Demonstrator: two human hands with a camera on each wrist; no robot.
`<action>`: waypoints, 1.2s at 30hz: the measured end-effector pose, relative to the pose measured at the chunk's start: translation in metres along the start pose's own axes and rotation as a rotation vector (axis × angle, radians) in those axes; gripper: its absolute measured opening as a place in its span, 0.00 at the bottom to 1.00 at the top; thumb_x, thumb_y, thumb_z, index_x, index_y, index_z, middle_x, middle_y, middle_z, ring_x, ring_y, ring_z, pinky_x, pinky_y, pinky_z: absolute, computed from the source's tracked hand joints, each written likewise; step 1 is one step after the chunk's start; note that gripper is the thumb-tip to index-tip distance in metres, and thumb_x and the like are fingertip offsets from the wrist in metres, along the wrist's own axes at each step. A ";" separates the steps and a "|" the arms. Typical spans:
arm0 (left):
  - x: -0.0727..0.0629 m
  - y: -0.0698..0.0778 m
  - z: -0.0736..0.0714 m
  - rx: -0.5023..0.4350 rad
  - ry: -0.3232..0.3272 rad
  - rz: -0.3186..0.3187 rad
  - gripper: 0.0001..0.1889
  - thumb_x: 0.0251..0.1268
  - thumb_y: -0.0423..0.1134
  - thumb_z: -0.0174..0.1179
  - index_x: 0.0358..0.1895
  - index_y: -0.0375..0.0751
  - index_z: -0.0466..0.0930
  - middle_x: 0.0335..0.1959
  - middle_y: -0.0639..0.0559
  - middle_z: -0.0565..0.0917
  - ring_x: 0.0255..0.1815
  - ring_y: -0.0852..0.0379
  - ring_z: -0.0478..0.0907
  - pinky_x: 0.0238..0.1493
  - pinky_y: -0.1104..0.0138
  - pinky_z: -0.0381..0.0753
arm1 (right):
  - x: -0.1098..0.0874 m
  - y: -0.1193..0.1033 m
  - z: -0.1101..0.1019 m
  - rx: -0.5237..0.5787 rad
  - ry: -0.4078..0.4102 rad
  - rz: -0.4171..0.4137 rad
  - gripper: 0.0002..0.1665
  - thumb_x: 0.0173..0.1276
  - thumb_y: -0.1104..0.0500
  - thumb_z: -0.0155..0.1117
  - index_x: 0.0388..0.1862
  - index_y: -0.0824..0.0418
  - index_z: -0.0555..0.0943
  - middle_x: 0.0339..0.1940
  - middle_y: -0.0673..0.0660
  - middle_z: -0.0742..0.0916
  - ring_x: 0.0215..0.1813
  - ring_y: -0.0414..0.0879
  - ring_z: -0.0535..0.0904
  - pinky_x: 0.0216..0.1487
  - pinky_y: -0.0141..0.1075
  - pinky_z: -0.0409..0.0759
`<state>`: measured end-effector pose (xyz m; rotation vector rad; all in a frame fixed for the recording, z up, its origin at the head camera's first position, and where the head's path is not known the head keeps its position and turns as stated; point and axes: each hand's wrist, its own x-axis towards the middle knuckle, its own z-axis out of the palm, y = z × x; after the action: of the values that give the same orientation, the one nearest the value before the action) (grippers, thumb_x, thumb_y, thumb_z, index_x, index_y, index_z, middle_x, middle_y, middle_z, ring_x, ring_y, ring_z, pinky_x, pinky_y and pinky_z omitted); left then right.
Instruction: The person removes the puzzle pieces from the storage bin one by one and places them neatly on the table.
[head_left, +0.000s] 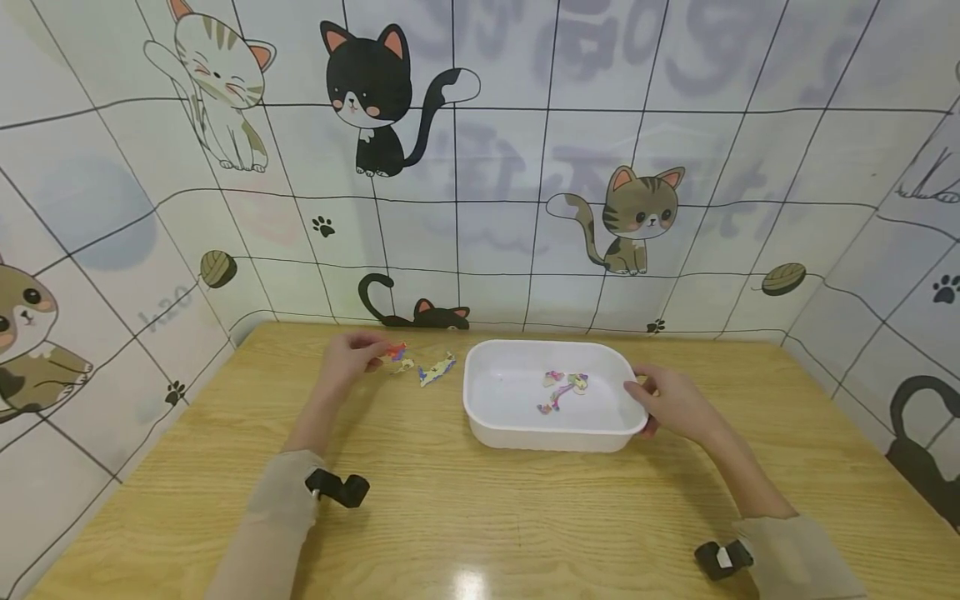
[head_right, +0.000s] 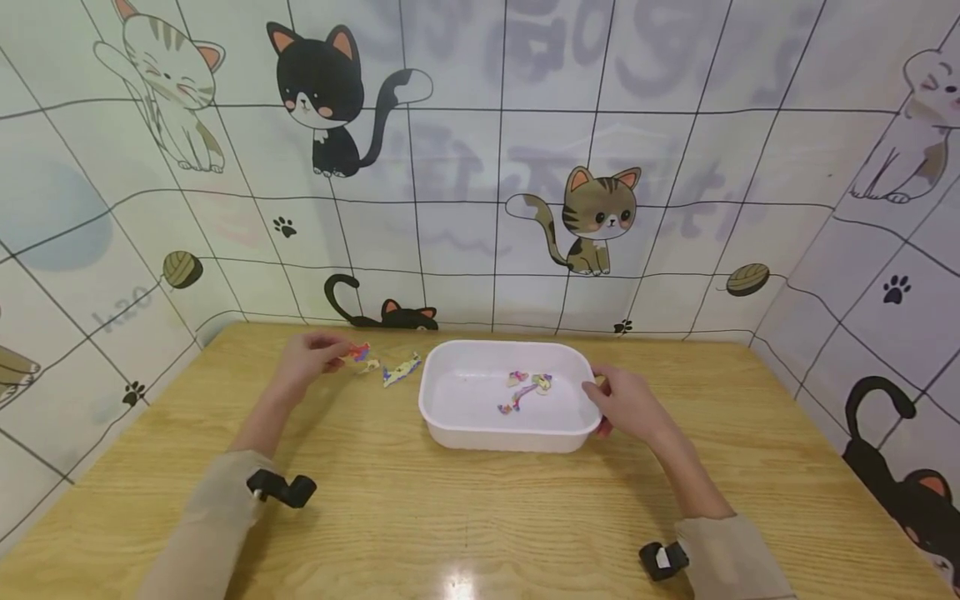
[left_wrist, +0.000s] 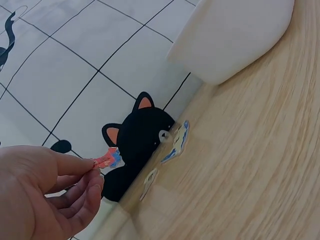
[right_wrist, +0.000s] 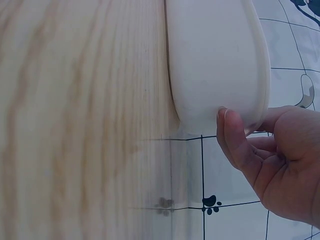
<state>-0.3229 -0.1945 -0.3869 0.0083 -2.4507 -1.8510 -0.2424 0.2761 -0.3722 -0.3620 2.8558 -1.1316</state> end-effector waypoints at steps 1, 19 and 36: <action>0.000 -0.001 -0.002 0.005 0.010 -0.010 0.14 0.72 0.33 0.62 0.51 0.24 0.82 0.42 0.41 0.88 0.32 0.60 0.82 0.40 0.69 0.83 | 0.000 0.000 0.000 0.000 0.000 0.002 0.29 0.79 0.62 0.55 0.69 0.81 0.64 0.33 0.63 0.84 0.20 0.48 0.83 0.23 0.43 0.84; 0.002 -0.024 -0.021 0.252 0.145 -0.055 0.11 0.63 0.34 0.65 0.42 0.27 0.87 0.23 0.48 0.86 0.24 0.63 0.75 0.27 0.72 0.72 | 0.000 0.000 0.003 0.002 0.000 0.010 0.29 0.79 0.62 0.55 0.69 0.80 0.64 0.34 0.64 0.84 0.20 0.48 0.83 0.24 0.43 0.84; 0.005 -0.028 -0.017 0.204 0.123 -0.090 0.13 0.64 0.34 0.66 0.45 0.25 0.84 0.28 0.50 0.87 0.24 0.64 0.82 0.27 0.75 0.78 | -0.001 0.002 0.000 0.000 0.002 0.004 0.28 0.79 0.62 0.54 0.69 0.80 0.64 0.34 0.65 0.84 0.20 0.48 0.83 0.24 0.43 0.84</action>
<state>-0.3282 -0.2192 -0.4086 0.2398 -2.5781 -1.5710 -0.2415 0.2775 -0.3736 -0.3548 2.8567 -1.1312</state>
